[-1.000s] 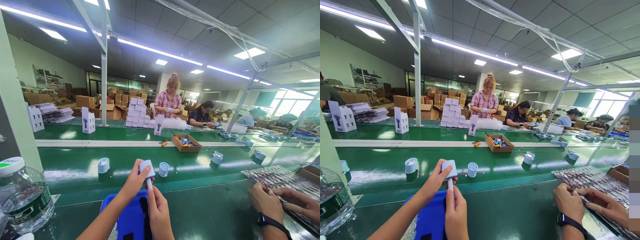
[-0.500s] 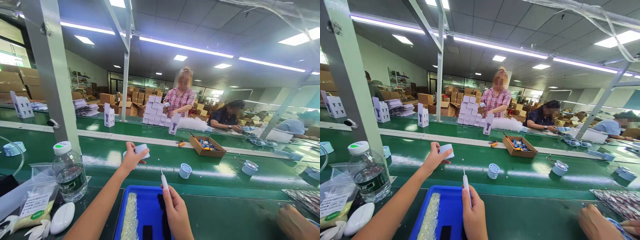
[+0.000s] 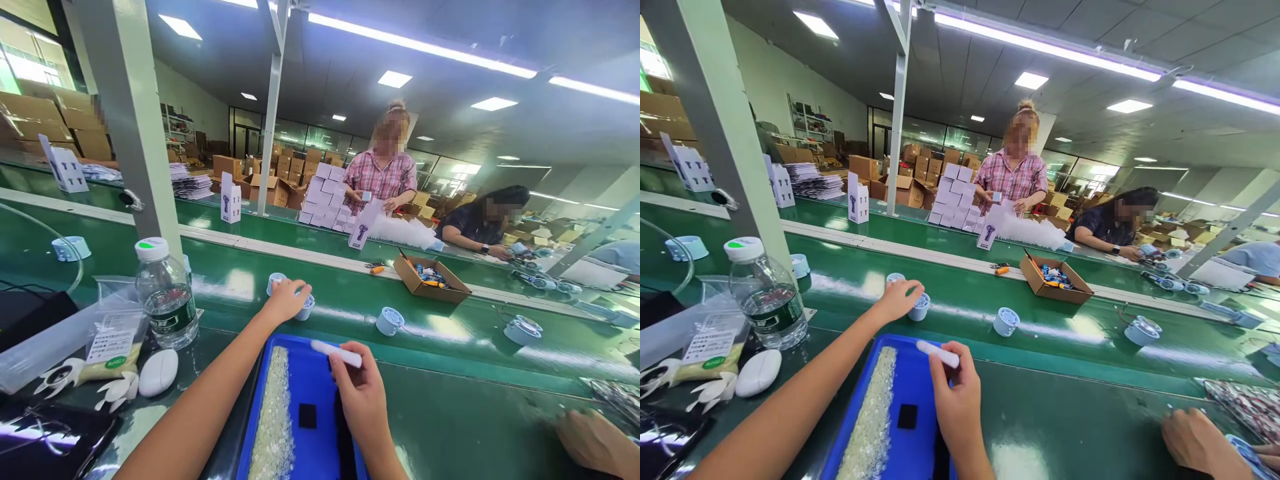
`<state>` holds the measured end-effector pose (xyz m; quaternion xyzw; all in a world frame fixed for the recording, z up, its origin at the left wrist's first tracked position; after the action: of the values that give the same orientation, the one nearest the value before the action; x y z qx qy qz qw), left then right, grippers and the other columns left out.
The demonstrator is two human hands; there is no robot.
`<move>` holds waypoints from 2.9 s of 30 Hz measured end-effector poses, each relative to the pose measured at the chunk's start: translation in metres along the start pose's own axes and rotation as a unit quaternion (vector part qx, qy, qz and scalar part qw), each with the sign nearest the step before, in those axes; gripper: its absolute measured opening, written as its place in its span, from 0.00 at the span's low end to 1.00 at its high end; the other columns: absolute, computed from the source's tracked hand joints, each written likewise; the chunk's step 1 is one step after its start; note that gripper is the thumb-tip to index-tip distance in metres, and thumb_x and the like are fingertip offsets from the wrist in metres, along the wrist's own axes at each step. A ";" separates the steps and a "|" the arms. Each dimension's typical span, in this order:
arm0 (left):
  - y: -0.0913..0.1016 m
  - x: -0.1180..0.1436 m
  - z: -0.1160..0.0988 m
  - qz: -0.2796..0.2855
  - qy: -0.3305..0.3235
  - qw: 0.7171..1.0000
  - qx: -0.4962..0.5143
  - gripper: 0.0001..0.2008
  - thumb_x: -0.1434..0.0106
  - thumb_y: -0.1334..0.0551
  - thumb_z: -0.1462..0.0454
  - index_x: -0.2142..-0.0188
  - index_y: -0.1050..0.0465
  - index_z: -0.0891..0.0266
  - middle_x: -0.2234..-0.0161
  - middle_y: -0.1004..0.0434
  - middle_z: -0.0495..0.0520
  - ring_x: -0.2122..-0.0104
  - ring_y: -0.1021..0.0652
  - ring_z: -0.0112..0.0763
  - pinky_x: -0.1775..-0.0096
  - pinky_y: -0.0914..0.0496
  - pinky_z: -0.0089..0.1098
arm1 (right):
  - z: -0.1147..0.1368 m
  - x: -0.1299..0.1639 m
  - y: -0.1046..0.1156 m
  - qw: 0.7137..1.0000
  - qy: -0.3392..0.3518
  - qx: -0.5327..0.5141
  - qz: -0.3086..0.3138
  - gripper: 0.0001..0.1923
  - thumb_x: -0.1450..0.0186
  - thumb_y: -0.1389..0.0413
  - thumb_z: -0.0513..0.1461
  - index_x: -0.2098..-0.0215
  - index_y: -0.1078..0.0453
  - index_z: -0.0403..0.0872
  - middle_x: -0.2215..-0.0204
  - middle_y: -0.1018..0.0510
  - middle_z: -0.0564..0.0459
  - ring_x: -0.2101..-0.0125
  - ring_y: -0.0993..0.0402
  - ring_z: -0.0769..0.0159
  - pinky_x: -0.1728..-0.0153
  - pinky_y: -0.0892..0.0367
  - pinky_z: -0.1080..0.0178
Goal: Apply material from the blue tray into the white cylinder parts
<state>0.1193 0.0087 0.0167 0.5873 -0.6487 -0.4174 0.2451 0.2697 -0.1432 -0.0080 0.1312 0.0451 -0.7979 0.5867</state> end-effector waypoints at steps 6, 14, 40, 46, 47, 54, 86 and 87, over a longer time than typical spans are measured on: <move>0.015 -0.004 0.035 -0.033 0.091 0.995 -0.035 0.13 0.43 0.46 0.61 0.60 0.29 0.60 0.56 0.28 0.60 0.58 0.28 0.41 0.55 0.37 0.38 | 0.001 0.004 -0.010 0.992 0.002 -0.050 0.114 0.13 0.36 0.48 0.47 0.61 0.36 0.47 0.70 0.26 0.52 0.72 0.28 0.66 0.70 0.30 0.64; 0.031 -0.008 0.046 -0.048 0.132 0.990 -0.031 0.06 0.48 0.42 0.60 0.77 0.36 0.60 0.70 0.32 0.59 0.57 0.31 0.48 0.56 0.39 0.40 | 0.001 0.008 -0.012 0.986 0.004 -0.013 0.165 0.12 0.36 0.49 0.47 0.61 0.35 0.47 0.69 0.24 0.50 0.71 0.26 0.62 0.69 0.29 0.61; 0.089 0.004 -0.002 -0.126 0.192 0.821 0.523 0.06 0.53 0.41 0.64 0.72 0.34 0.63 0.71 0.32 0.53 0.69 0.29 0.33 0.71 0.31 0.32 | -0.010 -0.007 0.011 0.986 0.065 0.151 -0.035 0.16 0.34 0.53 0.49 0.57 0.36 0.46 0.70 0.28 0.52 0.70 0.32 0.65 0.67 0.36 0.61; 0.089 0.003 -0.004 -0.115 0.198 0.787 0.572 0.06 0.52 0.41 0.67 0.72 0.32 0.64 0.71 0.30 0.54 0.71 0.28 0.32 0.72 0.29 0.33 | -0.005 -0.007 0.008 0.990 0.055 0.133 -0.006 0.15 0.34 0.53 0.48 0.57 0.37 0.46 0.72 0.29 0.53 0.72 0.33 0.66 0.68 0.35 0.63; 0.089 0.004 -0.006 -0.110 0.196 0.779 0.585 0.07 0.52 0.41 0.67 0.71 0.32 0.65 0.70 0.29 0.55 0.70 0.28 0.32 0.72 0.29 0.32 | -0.004 -0.006 0.007 0.991 0.051 0.120 0.014 0.15 0.34 0.53 0.48 0.58 0.37 0.46 0.73 0.29 0.53 0.73 0.33 0.67 0.70 0.35 0.64; 0.079 0.004 -0.014 -0.075 0.165 0.772 0.609 0.13 0.54 0.34 0.59 0.71 0.31 0.65 0.72 0.28 0.53 0.73 0.28 0.30 0.75 0.31 0.30 | 0.003 0.003 0.008 0.994 0.088 0.067 0.002 0.11 0.35 0.50 0.46 0.60 0.36 0.46 0.75 0.30 0.55 0.77 0.33 0.69 0.74 0.35 0.67; 0.039 0.015 -0.047 0.079 0.141 0.853 0.497 0.09 0.53 0.38 0.60 0.74 0.33 0.63 0.78 0.31 0.47 0.77 0.32 0.24 0.76 0.38 0.25 | 0.001 -0.001 0.002 0.995 0.061 0.034 0.069 0.12 0.37 0.47 0.46 0.62 0.31 0.46 0.68 0.26 0.51 0.70 0.28 0.66 0.68 0.32 0.65; 0.040 0.014 -0.046 0.075 0.140 0.852 0.499 0.09 0.53 0.38 0.60 0.74 0.33 0.63 0.78 0.32 0.47 0.77 0.32 0.24 0.76 0.38 0.25 | 0.001 -0.001 0.000 0.993 0.074 0.049 0.078 0.12 0.36 0.47 0.45 0.62 0.31 0.46 0.68 0.26 0.51 0.70 0.28 0.66 0.68 0.33 0.65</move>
<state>0.1315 -0.0184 0.0714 0.6322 -0.7709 0.0683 0.0379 0.2701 -0.1428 -0.0067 0.2215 0.0387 -0.7388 0.6353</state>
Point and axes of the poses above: each hand's wrist, its own x-axis away from the middle knuckle, its own y-axis out of the back of the hand, z = x × y, the point moved 2 cm from there along -x, towards the middle knuckle
